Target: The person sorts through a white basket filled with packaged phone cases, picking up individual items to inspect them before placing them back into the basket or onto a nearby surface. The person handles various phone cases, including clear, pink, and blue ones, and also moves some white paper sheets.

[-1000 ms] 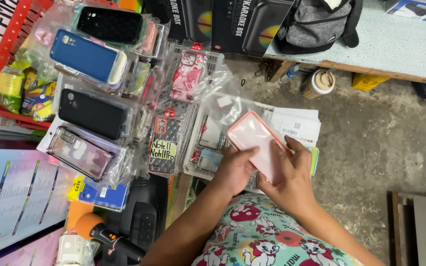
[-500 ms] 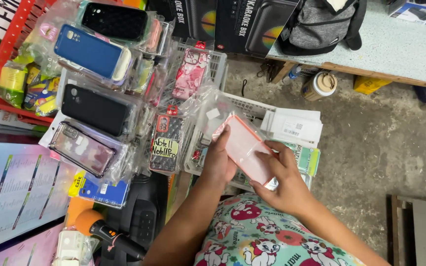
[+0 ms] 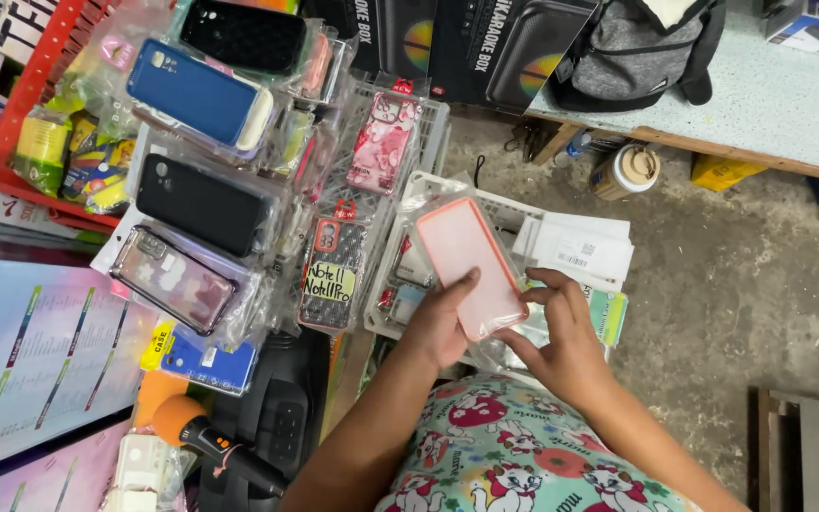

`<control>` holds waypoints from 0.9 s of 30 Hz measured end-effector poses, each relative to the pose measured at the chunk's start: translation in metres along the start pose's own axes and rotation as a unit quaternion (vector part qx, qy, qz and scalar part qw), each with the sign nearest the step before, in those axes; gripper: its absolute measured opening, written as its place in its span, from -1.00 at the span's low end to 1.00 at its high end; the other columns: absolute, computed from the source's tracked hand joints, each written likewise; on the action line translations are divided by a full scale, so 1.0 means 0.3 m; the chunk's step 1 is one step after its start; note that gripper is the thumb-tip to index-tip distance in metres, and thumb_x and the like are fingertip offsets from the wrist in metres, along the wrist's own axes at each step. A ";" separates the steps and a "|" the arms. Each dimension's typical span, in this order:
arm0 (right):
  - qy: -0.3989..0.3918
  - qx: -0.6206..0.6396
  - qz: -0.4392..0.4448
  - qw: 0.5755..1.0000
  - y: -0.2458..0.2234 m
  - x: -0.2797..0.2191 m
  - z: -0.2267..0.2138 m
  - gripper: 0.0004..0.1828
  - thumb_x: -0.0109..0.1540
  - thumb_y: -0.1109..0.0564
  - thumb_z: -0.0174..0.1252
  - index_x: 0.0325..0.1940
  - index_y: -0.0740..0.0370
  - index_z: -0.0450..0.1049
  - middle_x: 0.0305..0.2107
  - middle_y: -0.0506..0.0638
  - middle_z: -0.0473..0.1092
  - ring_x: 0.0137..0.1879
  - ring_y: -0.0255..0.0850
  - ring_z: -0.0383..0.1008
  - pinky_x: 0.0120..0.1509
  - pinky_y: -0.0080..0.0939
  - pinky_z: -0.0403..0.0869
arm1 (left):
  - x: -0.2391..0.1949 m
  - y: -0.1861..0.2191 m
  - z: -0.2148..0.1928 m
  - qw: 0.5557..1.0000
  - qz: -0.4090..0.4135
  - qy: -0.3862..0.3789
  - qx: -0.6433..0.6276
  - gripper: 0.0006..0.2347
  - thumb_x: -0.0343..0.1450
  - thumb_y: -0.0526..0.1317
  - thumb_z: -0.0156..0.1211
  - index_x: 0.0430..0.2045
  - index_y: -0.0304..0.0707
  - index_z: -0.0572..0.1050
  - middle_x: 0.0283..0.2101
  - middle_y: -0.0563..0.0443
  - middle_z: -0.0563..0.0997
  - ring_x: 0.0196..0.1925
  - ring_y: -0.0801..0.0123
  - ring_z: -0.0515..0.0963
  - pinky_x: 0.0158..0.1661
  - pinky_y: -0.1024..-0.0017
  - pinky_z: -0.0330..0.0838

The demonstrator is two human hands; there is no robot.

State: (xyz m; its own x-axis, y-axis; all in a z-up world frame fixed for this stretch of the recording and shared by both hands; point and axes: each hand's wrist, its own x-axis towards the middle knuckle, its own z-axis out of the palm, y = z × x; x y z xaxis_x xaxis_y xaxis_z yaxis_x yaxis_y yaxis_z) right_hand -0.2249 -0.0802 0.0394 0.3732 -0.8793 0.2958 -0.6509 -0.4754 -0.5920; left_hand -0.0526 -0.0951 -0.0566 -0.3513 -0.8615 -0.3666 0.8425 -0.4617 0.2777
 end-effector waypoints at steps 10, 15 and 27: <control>0.001 0.028 0.032 0.999 0.011 0.008 0.015 -0.48 0.05 0.04 0.47 -0.04 0.28 0.42 0.11 0.19 0.36 0.24 0.11 0.40 0.25 0.03 0.40 | -0.074 0.098 0.006 0.996 -0.025 -0.056 0.063 -0.48 0.38 -0.41 0.21 0.28 -0.31 0.27 0.14 -0.14 0.51 0.20 0.08 0.54 0.10 0.11 0.53; -0.082 0.165 0.007 0.983 0.058 -0.014 -0.045 -0.58 0.08 0.26 0.28 0.04 0.21 0.49 0.23 0.17 0.30 0.38 0.10 0.34 0.41 0.04 0.34 | -0.081 0.140 0.000 0.997 -0.031 -0.061 0.039 -0.42 0.34 -0.43 0.24 0.29 -0.23 0.20 0.15 -0.19 0.47 0.22 -0.03 0.51 0.10 -0.14 0.52; -0.044 0.080 -0.087 0.992 -0.008 0.020 -0.063 -0.80 0.05 0.15 0.41 -0.25 0.07 0.63 0.19 0.13 0.35 0.41 0.20 0.24 0.44 0.18 0.24 | -0.104 0.118 0.034 0.989 0.008 -0.079 0.127 -0.37 0.29 -0.50 0.26 0.31 -0.26 0.24 0.14 -0.12 0.50 0.20 0.12 0.54 0.12 -0.01 0.50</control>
State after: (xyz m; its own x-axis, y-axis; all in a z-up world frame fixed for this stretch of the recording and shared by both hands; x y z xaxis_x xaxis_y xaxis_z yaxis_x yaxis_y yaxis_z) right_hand -0.2335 -0.0848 0.0567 0.5313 -0.7754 0.3412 -0.4616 -0.6027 -0.6509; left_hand -0.0160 -0.0866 -0.0264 -0.4156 -0.8818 -0.2229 0.7260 -0.4692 0.5028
